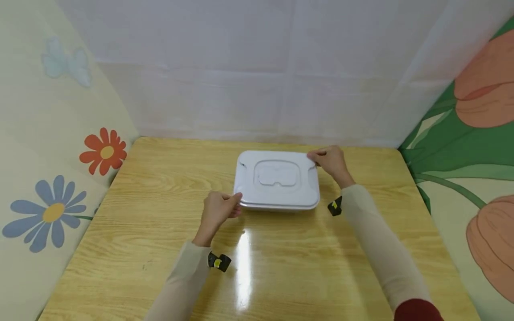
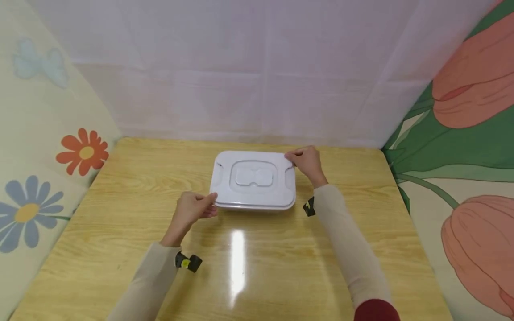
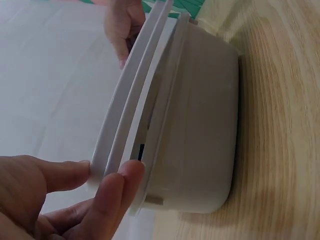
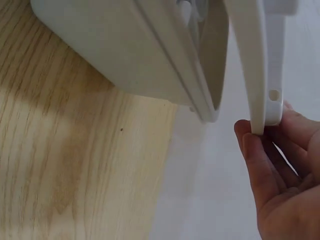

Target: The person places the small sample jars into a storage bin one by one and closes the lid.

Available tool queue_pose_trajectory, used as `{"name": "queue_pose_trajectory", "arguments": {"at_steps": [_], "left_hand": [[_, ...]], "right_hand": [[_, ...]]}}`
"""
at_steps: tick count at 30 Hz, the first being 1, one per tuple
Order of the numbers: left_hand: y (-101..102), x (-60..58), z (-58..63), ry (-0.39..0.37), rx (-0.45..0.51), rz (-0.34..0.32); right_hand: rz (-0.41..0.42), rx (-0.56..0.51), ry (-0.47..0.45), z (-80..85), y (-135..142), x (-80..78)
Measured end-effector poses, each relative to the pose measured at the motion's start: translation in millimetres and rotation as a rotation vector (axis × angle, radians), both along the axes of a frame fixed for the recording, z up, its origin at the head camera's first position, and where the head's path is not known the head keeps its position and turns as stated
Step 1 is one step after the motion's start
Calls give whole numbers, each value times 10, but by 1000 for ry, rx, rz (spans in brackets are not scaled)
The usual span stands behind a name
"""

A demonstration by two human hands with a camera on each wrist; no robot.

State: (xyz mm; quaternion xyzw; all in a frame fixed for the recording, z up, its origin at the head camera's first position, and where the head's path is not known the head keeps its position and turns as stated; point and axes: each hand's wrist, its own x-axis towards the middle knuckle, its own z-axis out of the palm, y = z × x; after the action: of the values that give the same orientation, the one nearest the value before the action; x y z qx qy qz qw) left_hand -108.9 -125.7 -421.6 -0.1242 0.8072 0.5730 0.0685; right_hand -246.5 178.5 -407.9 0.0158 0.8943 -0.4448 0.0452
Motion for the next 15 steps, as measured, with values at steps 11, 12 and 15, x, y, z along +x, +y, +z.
{"name": "queue_pose_trajectory", "arguments": {"at_steps": [11, 12, 15], "left_hand": [[-28, -59, -39, -34, -148, -39], [-30, -67, -43, -40, -159, -43], [-39, -96, -57, -53, -190, -50]], "right_hand": [[27, 93, -14, -142, -69, 14], [30, 101, -10, -146, -73, 16], [36, 120, 2, -164, -90, -1]]}}
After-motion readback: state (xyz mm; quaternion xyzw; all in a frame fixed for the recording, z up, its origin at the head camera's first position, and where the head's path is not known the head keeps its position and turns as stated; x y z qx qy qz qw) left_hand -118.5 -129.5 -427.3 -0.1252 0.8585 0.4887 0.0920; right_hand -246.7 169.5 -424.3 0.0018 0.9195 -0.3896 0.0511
